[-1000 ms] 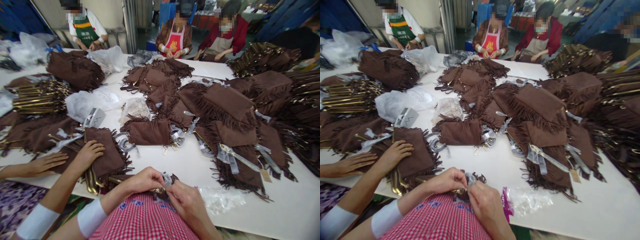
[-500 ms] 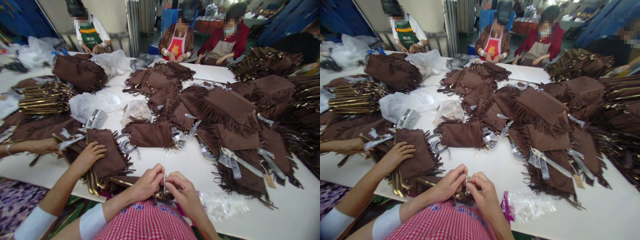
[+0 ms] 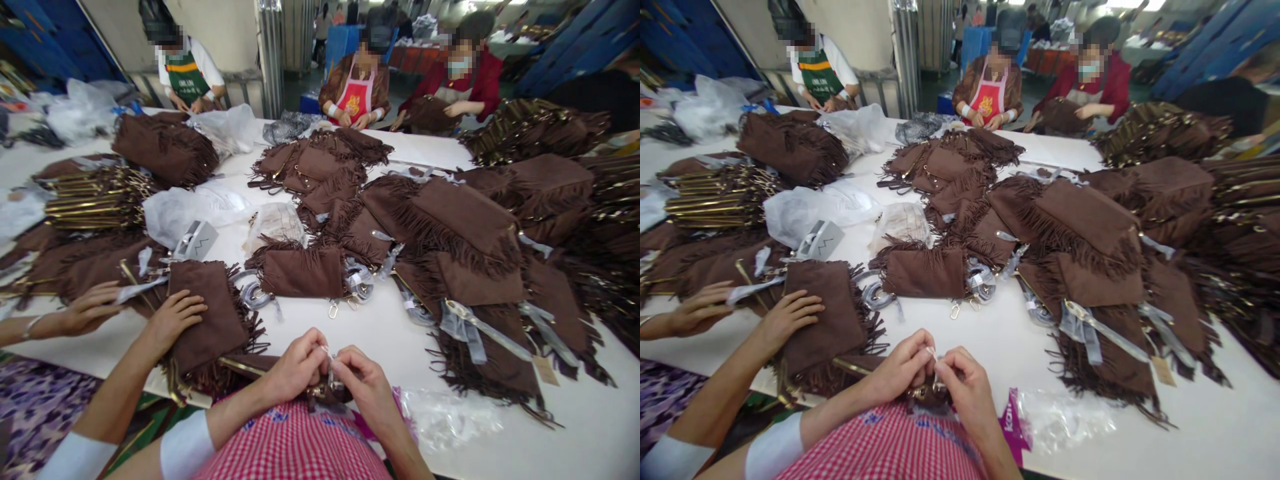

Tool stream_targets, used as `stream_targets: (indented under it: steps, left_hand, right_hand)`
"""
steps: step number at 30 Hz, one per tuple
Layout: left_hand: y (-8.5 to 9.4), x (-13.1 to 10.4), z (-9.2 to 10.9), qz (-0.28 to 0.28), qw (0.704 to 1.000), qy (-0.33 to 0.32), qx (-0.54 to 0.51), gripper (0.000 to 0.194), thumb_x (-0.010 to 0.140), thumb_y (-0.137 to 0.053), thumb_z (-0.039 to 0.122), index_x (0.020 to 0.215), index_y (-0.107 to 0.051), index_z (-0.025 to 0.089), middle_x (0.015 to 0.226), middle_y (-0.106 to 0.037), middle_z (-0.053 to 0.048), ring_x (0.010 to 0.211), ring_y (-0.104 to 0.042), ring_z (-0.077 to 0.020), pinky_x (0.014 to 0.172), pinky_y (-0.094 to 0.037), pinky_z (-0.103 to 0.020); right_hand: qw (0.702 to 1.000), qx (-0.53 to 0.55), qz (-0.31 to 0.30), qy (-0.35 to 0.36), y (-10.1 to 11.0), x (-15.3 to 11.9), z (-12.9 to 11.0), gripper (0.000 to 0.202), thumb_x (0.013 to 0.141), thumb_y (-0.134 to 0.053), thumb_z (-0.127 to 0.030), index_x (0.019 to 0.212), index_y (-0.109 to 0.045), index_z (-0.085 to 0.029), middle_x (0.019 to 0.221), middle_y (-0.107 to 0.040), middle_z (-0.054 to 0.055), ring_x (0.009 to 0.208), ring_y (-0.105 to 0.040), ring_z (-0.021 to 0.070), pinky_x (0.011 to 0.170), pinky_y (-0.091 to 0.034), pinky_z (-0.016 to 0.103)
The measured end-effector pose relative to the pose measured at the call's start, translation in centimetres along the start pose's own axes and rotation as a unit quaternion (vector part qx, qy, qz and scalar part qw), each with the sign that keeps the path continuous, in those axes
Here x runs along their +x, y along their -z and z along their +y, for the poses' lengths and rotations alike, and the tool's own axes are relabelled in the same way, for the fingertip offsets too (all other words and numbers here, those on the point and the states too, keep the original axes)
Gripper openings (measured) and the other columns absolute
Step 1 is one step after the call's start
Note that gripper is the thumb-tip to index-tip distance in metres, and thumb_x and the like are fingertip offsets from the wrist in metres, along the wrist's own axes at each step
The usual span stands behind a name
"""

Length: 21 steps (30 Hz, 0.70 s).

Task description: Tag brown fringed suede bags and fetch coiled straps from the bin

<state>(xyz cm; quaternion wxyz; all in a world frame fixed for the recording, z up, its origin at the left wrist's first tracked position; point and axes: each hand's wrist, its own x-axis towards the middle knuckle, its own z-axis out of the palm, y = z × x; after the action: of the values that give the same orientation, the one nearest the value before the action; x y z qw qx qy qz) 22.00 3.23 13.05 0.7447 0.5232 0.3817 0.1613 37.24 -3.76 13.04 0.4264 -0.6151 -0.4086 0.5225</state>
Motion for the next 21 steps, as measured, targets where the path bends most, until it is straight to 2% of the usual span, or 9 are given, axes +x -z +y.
stream_targets:
  steps: [3, 6, 11, 15, 18, 21]
  left_hand:
    - [0.1, 0.1, -0.1, -0.042, 0.998, 0.032, -0.037, 0.032, 0.078, -0.063, 0.045, 0.077, -0.050, 0.016, 0.064, -0.052, 0.004, 0.050, -0.039, -0.0066, 0.048, -0.028, -0.020]
    - [-0.1, 0.4, -0.3, -0.036, 0.997, 0.050, -0.040, 0.032, 0.066, -0.074, 0.038, 0.068, -0.053, 0.014, 0.061, -0.051, 0.004, 0.056, -0.044, -0.0079, 0.055, -0.033, -0.020]
    - [-0.6, 0.8, -0.6, -0.006, 0.998, 0.055, -0.016, 0.024, 0.068, -0.068, 0.034, 0.065, -0.055, 0.014, 0.059, -0.050, 0.004, 0.056, -0.042, -0.0083, 0.055, -0.033, -0.021]
    - [-0.5, 0.8, -0.3, 0.007, 0.999, 0.048, 0.001, 0.021, 0.069, -0.065, 0.032, 0.064, -0.053, 0.015, 0.059, -0.047, 0.005, 0.055, -0.040, -0.0077, 0.053, -0.031, -0.020]
    - [-0.2, 0.7, -0.2, 0.023, 0.998, 0.041, -0.040, 0.022, 0.067, -0.066, 0.032, 0.066, -0.054, 0.015, 0.059, -0.050, 0.005, 0.054, -0.039, -0.0072, 0.052, -0.031, -0.020]
    - [0.0, 0.6, -0.5, 0.002, 0.992, 0.050, -0.119, 0.025, 0.067, -0.069, 0.035, 0.069, -0.055, 0.015, 0.052, -0.046, 0.007, 0.046, -0.031, -0.0056, 0.046, -0.022, -0.019]
  right_hand:
    - [0.999, -0.012, 0.035, 0.018, 0.0, -0.1, 0.6, 0.030, 0.085, -0.059, -0.041, 0.063, -0.055, -0.021, 0.069, -0.049, -0.002, 0.067, -0.048, 0.0162, 0.063, -0.037, 0.028]
    - [0.997, -0.040, 0.048, 0.035, -0.1, -0.2, 1.1, 0.030, 0.088, -0.055, -0.039, 0.064, -0.051, -0.021, 0.070, -0.048, -0.002, 0.069, -0.047, 0.0163, 0.065, -0.036, 0.028]
    - [0.992, -0.089, 0.047, 0.071, -0.2, -0.2, 1.1, 0.031, 0.092, -0.050, -0.038, 0.066, -0.048, -0.022, 0.071, -0.047, -0.002, 0.070, -0.046, 0.0160, 0.065, -0.035, 0.028]
    - [0.992, -0.095, 0.051, 0.071, -0.1, -0.2, 1.2, 0.030, 0.093, -0.047, -0.038, 0.067, -0.046, -0.023, 0.071, -0.045, -0.003, 0.068, -0.046, 0.0159, 0.064, -0.035, 0.027]
    - [0.991, -0.102, 0.063, 0.054, -0.1, -0.1, 1.5, 0.029, 0.094, -0.044, -0.038, 0.069, -0.045, -0.023, 0.070, -0.045, -0.003, 0.068, -0.045, 0.0162, 0.063, -0.035, 0.027]
    - [0.991, -0.122, 0.049, 0.040, 0.0, 0.0, 1.8, 0.029, 0.094, -0.043, -0.038, 0.068, -0.045, -0.023, 0.070, -0.046, -0.003, 0.067, -0.046, 0.0164, 0.063, -0.035, 0.028]
